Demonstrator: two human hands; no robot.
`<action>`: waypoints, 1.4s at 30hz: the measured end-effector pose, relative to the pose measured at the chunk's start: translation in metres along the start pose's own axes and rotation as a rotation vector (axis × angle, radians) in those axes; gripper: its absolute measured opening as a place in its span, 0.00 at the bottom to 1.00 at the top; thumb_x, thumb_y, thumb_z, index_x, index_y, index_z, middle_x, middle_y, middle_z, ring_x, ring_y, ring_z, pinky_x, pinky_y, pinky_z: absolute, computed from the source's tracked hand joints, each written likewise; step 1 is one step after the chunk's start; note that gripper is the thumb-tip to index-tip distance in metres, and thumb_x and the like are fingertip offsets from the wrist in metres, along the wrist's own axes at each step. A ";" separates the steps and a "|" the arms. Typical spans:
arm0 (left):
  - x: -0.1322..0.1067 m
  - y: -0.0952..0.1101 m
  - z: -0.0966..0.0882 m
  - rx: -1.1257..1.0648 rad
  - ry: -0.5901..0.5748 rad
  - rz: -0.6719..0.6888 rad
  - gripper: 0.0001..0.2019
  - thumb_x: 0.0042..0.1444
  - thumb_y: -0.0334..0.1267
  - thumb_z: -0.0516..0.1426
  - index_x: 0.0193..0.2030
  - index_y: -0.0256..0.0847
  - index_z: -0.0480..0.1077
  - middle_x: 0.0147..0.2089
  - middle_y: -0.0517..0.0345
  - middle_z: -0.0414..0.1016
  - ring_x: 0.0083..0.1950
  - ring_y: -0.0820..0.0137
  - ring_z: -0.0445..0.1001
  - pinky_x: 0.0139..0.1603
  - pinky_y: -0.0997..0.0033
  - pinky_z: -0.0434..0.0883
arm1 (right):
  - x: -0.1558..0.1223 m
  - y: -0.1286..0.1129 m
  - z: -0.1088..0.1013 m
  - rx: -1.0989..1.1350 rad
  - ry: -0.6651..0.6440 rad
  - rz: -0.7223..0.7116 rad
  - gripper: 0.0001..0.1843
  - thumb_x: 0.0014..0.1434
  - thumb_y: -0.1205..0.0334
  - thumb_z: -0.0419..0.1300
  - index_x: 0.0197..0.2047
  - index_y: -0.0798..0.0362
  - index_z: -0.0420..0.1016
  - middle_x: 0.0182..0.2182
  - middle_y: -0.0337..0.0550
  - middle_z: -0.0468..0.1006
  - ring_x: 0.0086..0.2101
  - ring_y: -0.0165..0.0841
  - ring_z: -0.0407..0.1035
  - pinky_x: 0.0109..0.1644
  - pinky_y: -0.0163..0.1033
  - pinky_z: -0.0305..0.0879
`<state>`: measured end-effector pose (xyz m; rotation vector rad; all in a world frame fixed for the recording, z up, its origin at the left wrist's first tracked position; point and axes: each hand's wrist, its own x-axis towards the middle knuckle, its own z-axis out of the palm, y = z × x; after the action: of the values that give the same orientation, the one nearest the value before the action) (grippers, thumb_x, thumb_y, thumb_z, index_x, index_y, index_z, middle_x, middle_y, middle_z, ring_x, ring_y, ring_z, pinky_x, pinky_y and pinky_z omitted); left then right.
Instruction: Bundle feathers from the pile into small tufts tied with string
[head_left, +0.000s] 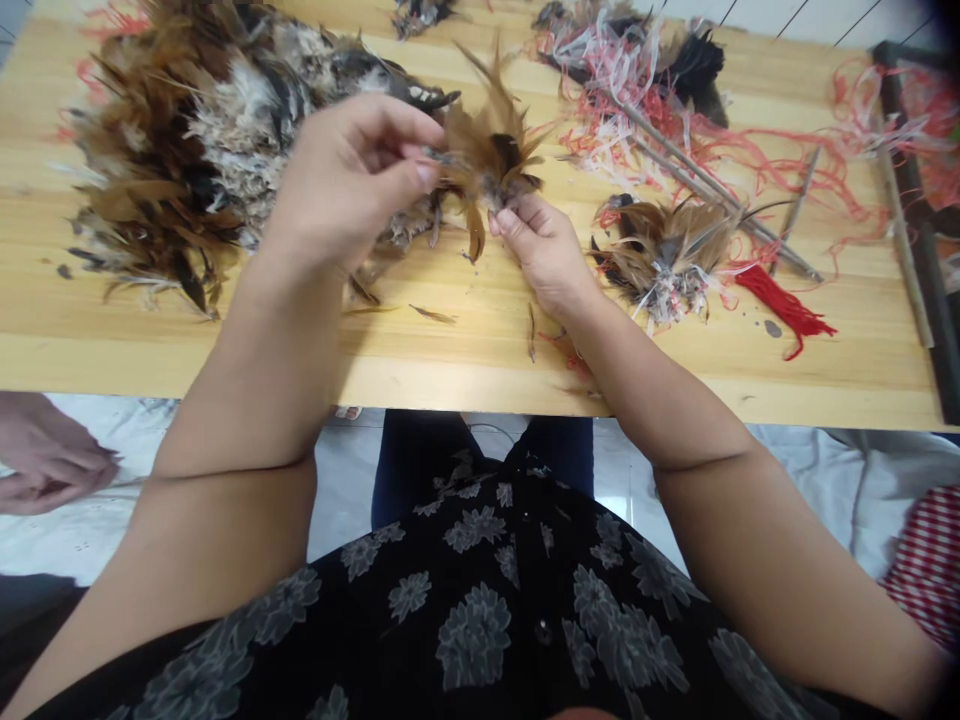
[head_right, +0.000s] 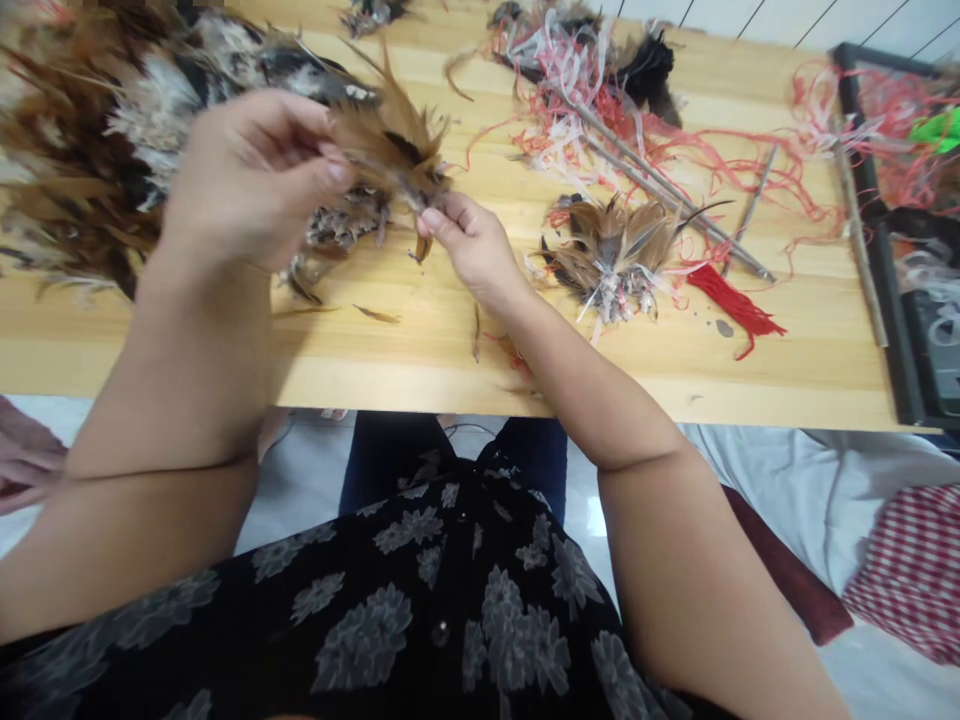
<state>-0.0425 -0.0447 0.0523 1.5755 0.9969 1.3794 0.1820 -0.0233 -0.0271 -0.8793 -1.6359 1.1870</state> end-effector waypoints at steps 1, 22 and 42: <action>0.000 0.006 -0.008 0.117 0.063 0.037 0.25 0.49 0.56 0.86 0.42 0.43 0.87 0.38 0.60 0.82 0.40 0.67 0.71 0.44 0.65 0.69 | 0.000 -0.001 -0.002 -0.019 0.014 0.007 0.28 0.79 0.36 0.59 0.41 0.54 0.75 0.40 0.36 0.80 0.48 0.30 0.79 0.68 0.46 0.78; -0.014 -0.002 0.021 1.064 -0.220 -0.370 0.10 0.72 0.40 0.64 0.52 0.38 0.83 0.64 0.41 0.81 0.74 0.41 0.71 0.80 0.50 0.62 | -0.008 -0.015 0.002 -0.116 0.142 0.108 0.21 0.82 0.46 0.57 0.42 0.54 0.76 0.39 0.37 0.79 0.49 0.31 0.78 0.71 0.48 0.77; -0.014 -0.015 0.045 -0.139 -0.065 -0.262 0.30 0.58 0.59 0.83 0.39 0.45 0.71 0.33 0.61 0.76 0.48 0.59 0.83 0.47 0.60 0.74 | -0.008 -0.017 0.009 0.034 0.142 0.145 0.25 0.73 0.36 0.68 0.39 0.51 0.81 0.38 0.40 0.84 0.49 0.37 0.81 0.64 0.47 0.81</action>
<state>-0.0001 -0.0551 0.0293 1.3271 1.0060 1.1834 0.1761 -0.0385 -0.0139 -1.0509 -1.4542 1.2175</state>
